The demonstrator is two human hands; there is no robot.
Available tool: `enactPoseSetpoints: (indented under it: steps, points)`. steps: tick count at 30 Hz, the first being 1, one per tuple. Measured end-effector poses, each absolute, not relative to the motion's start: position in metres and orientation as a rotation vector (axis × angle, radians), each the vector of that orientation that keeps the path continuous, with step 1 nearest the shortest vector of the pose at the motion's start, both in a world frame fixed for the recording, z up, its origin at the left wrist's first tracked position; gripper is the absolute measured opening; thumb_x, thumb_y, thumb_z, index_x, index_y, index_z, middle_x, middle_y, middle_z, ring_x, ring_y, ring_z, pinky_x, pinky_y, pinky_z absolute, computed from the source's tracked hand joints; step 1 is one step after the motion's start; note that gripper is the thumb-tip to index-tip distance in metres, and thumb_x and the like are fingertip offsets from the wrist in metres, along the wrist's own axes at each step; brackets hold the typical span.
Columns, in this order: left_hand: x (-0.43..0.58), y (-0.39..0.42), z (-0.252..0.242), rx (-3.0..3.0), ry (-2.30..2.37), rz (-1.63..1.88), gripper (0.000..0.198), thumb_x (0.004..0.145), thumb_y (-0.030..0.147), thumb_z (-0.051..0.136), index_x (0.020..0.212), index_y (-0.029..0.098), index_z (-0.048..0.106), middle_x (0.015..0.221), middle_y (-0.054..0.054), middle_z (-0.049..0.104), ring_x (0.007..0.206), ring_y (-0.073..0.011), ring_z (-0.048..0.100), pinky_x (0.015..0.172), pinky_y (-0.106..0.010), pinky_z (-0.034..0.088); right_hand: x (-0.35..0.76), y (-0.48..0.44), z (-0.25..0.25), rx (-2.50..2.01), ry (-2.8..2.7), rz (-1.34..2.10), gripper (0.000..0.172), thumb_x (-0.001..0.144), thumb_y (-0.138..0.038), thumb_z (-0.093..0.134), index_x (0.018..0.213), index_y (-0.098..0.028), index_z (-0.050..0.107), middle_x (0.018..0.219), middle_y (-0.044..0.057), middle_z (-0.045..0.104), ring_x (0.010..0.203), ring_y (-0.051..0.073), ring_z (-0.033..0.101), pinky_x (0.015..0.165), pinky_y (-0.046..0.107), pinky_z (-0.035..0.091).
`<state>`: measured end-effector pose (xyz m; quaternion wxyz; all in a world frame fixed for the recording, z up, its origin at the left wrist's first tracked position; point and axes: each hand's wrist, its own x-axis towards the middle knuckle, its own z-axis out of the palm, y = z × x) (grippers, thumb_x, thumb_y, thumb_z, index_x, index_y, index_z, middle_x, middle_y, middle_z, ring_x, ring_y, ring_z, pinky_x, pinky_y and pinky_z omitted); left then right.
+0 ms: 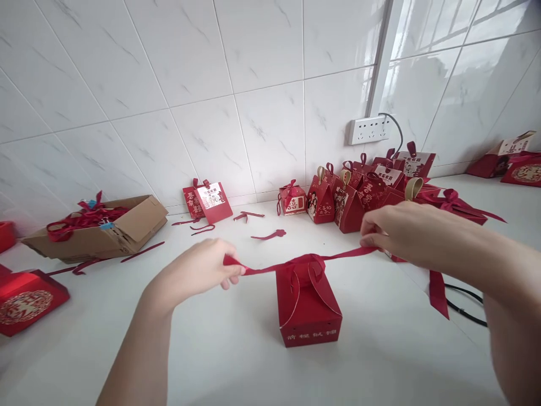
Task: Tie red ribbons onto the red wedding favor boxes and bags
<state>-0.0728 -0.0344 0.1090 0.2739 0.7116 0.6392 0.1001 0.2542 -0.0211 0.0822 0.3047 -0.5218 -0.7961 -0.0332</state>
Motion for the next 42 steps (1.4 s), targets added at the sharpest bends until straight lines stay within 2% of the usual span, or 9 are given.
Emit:
enactPoseSetpoints:
  steps: [5, 9, 14, 17, 20, 23, 29, 37, 42]
  points:
    - [-0.094, -0.042, 0.078, 1.637, 1.587, 0.285, 0.03, 0.075, 0.048, 0.057, 0.065, 0.02, 0.057, 0.076, -0.004, 0.071, 0.068, -0.0215, 0.068, 0.068, -0.032, 0.05, 0.27, -0.042, 0.064, -1.676, -2.103, 0.135, 0.025, 0.086, -0.033, 0.047, 0.061, -0.031, 0.052, 0.052, 0.003, 0.057, 0.039, 0.015, 0.051, 0.04, 0.03, 0.034]
    - [-0.104, -0.049, 0.055, 1.481, 1.54, 0.374, 0.032, 0.075, 0.049, 0.059, 0.065, 0.019, 0.054, 0.074, -0.004, 0.07, 0.069, -0.0215, 0.068, 0.072, -0.034, 0.052, 0.276, -0.056, 0.045, -1.66, -1.895, 0.296, 0.017, 0.087, -0.039, 0.046, 0.073, -0.035, 0.056, 0.053, 0.002, 0.059, 0.038, 0.017, 0.052, 0.041, 0.03, 0.038]
    - [-0.112, -0.055, 0.029, 1.37, 1.528, 0.479, 0.036, 0.078, 0.052, 0.056, 0.067, 0.018, 0.052, 0.071, -0.003, 0.067, 0.066, -0.0182, 0.066, 0.069, -0.031, 0.052, 0.277, -0.064, 0.015, -1.636, -1.662, 0.443, 0.019, 0.084, -0.042, 0.054, 0.072, -0.029, 0.06, 0.064, 0.005, 0.063, 0.052, 0.02, 0.061, 0.041, 0.029, 0.04]
    - [-0.115, -0.056, 0.015, 1.324, 1.545, 0.551, 0.036, 0.077, 0.053, 0.057, 0.068, 0.018, 0.053, 0.07, -0.002, 0.065, 0.063, -0.0156, 0.064, 0.063, -0.027, 0.051, 0.281, -0.061, -0.003, -1.54, -1.496, 0.7, 0.026, 0.078, -0.05, 0.059, 0.084, -0.024, 0.062, 0.065, 0.002, 0.062, 0.064, 0.022, 0.066, 0.054, 0.03, 0.051]
    - [-0.117, -0.057, 0.004, 1.283, 1.598, 0.611, 0.038, 0.073, 0.054, 0.061, 0.067, 0.017, 0.053, 0.068, -0.001, 0.063, 0.059, -0.0136, 0.061, 0.053, -0.022, 0.046, 0.284, -0.055, -0.016, -1.406, -1.196, 0.967, 0.042, 0.069, -0.054, 0.068, 0.095, -0.022, 0.061, 0.07, 0.0, 0.063, 0.066, 0.018, 0.067, 0.067, 0.03, 0.056]
    - [-0.119, -0.059, -0.003, 1.251, 1.594, 0.658, 0.039, 0.072, 0.054, 0.063, 0.066, 0.017, 0.053, 0.065, 0.0, 0.06, 0.056, -0.0126, 0.06, 0.049, -0.021, 0.043, 0.278, -0.048, -0.021, -1.171, -0.896, 1.143, 0.044, 0.057, -0.048, 0.08, 0.087, -0.021, 0.063, 0.07, -0.003, 0.063, 0.064, 0.012, 0.065, 0.073, 0.027, 0.059]
    - [-0.122, -0.057, -0.004, 1.178, 1.453, 0.916, 0.037, 0.072, 0.049, 0.065, 0.064, 0.017, 0.05, 0.061, 0.003, 0.054, 0.053, -0.0103, 0.056, 0.046, -0.019, 0.041, 0.259, -0.038, -0.003, -0.966, -0.661, 1.244, 0.041, 0.042, -0.038, 0.088, 0.069, -0.019, 0.064, 0.058, -0.006, 0.057, 0.054, 0.008, 0.059, 0.064, 0.023, 0.06]
    - [-0.109, -0.035, 0.048, 1.081, 1.252, 1.357, 0.038, 0.061, 0.041, 0.075, 0.062, 0.016, 0.047, 0.058, 0.005, 0.043, 0.052, -0.0087, 0.049, 0.038, -0.017, 0.036, 0.238, -0.025, 0.065, -0.917, -1.038, 0.944, 0.031, 0.057, -0.042, 0.08, 0.071, -0.019, 0.063, 0.069, -0.002, 0.06, 0.064, 0.011, 0.061, 0.061, 0.024, 0.057]
    - [-0.076, -0.025, 0.082, 1.237, 1.189, 1.451, 0.036, 0.06, 0.042, 0.076, 0.073, 0.014, 0.057, 0.081, -0.004, 0.057, 0.071, -0.0131, 0.056, 0.045, -0.018, 0.044, 0.213, -0.018, 0.099, -0.933, -1.283, 0.844, 0.043, 0.058, -0.046, 0.079, 0.087, -0.02, 0.06, 0.076, 0.002, 0.066, 0.069, 0.016, 0.064, 0.062, 0.029, 0.056]
